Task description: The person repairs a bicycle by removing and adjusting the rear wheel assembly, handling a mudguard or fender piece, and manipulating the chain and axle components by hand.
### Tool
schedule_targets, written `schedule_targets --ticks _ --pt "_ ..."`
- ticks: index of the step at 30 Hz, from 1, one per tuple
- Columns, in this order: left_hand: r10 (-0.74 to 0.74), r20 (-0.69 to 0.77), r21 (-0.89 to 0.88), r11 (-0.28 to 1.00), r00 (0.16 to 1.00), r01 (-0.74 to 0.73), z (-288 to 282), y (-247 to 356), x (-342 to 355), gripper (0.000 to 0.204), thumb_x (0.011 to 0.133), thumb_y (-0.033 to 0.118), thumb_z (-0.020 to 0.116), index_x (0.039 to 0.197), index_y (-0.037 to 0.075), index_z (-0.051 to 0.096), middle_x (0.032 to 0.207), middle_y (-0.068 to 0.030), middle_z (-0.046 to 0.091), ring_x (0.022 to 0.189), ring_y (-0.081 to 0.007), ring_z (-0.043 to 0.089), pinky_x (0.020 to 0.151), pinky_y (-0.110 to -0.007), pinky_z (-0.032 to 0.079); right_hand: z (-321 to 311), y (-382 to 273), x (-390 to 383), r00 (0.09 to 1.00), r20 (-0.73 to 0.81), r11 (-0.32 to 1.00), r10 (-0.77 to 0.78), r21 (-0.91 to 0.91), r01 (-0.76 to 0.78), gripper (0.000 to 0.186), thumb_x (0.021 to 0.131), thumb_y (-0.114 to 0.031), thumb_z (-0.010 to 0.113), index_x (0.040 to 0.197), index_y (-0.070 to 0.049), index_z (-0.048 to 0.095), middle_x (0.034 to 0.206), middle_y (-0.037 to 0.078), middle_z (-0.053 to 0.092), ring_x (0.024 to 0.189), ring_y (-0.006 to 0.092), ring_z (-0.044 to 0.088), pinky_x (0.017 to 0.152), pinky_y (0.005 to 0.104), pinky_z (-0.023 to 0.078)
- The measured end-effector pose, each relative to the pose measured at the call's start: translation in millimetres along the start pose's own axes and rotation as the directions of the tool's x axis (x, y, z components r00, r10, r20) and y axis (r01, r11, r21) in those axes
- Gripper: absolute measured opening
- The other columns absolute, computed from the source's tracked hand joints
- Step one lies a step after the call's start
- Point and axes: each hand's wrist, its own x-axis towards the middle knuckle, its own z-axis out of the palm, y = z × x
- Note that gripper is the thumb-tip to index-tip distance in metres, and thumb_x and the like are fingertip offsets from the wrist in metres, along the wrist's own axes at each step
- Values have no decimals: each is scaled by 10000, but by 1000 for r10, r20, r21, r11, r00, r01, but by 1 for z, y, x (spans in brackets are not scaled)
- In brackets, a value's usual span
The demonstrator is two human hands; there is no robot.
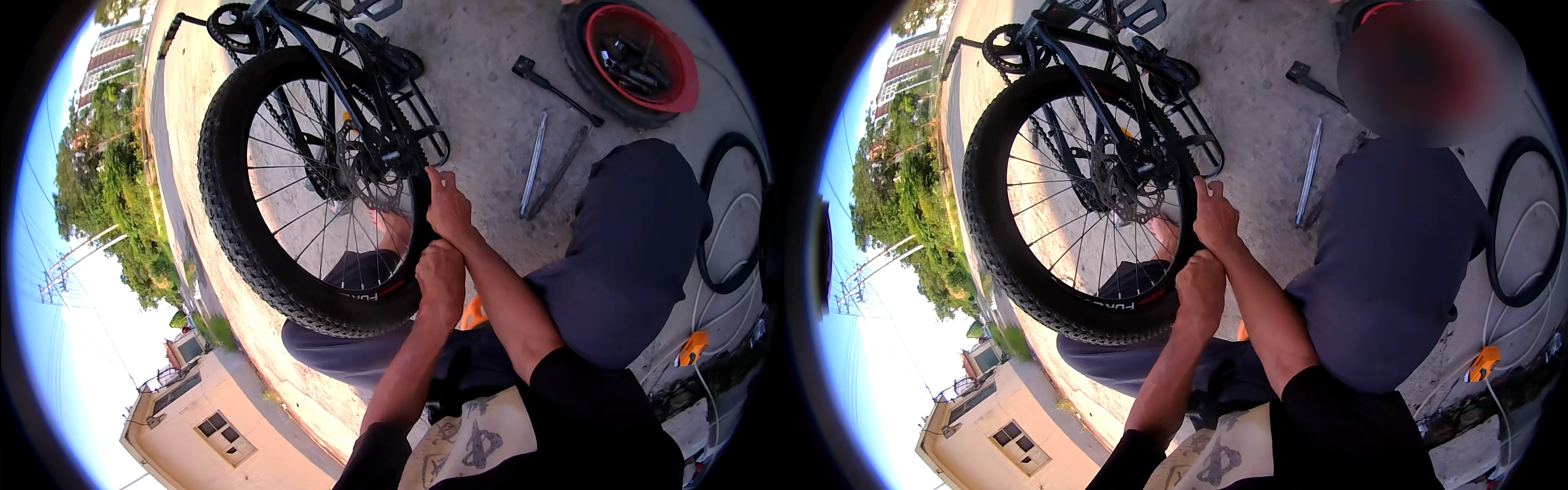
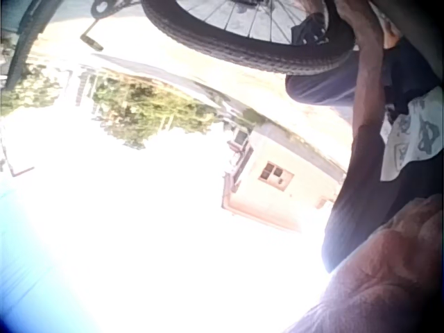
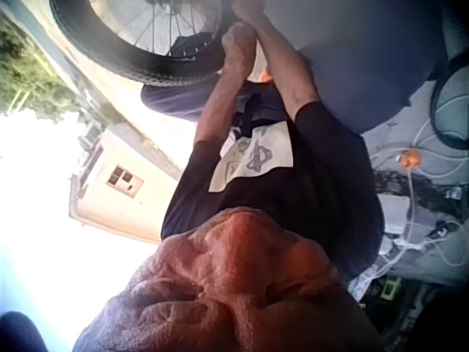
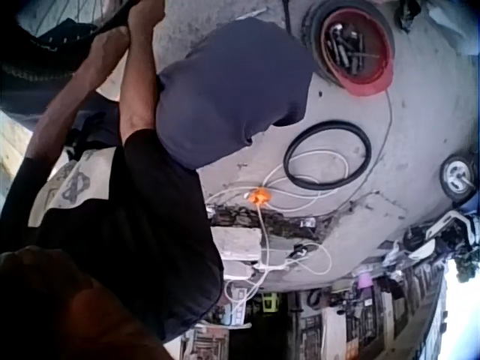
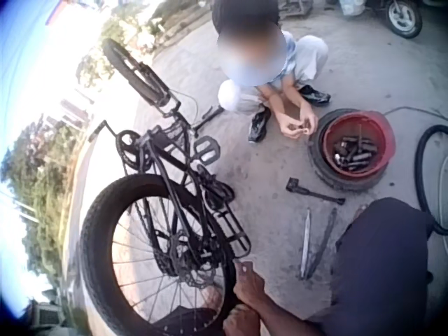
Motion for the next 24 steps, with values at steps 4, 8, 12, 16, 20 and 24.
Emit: schedule_targets --ticks 4,8,12,16,20,24 --pt "-9 -17 52 999 1000 10 -1 2 -2 98 820 49 617 910 9 614 789 -71 646 686 -174 696 552 -245 546 6 11 2 985 -19 985 -171 -3 171 324 841 -76 608 1157 -135 653 1179 158 544 923 377 665 779 491 544" --pt "59 -136 -39 997 989 -65 -25 -11 -12 103 820 64 622 919 36 621 798 -60 625 729 -168 678 537 -253 526 4 12 5 987 -25 986 -161 -36 160 230 844 -85 614 1042 -128 722 1154 157 561 928 367 663 780 485 544" --pt "148 -29 202 969 989 -139 -53 -18 -31 107 807 78 638 912 58 621 802 -52 618 743 -173 662 530 -248 484 0 12 5 989 -28 989 -145 -27 145 207 848 -112 621 1020 -122 736 1102 165 577 948 356 659 807 468 540" --pt "122 124 217 965 985 -147 -50 -23 -24 161 803 110 666 945 60 612 808 -42 609 692 -152 631 523 -264 464 5 19 5 989 -35 955 -142 258 146 296 890 -199 636 1160 -85 673 1225 192 576 1027 347 644 889 432 521" --pt "137 19 124 983 990 -138 -55 -26 -31 234 797 117 691 999 40 601 820 -67 620 794 -206 656 594 -275 498 15 31 -3 976 133 687 172 694 -215 487 956 -271 588 1369 -30 495 1296 196 556 1028 274 653 856 429 542" --pt "303 -425 -103 920 853 -378 -59 -32 -62 275 806 102 688 1049 8 602 925 -125 652 907 -283 666 689 -347 537 34 44 -15 805 552 342 215 730 -592 417 1012 -342 525 1218 18 568 1106 158 644 911 246 673 764 438 577"
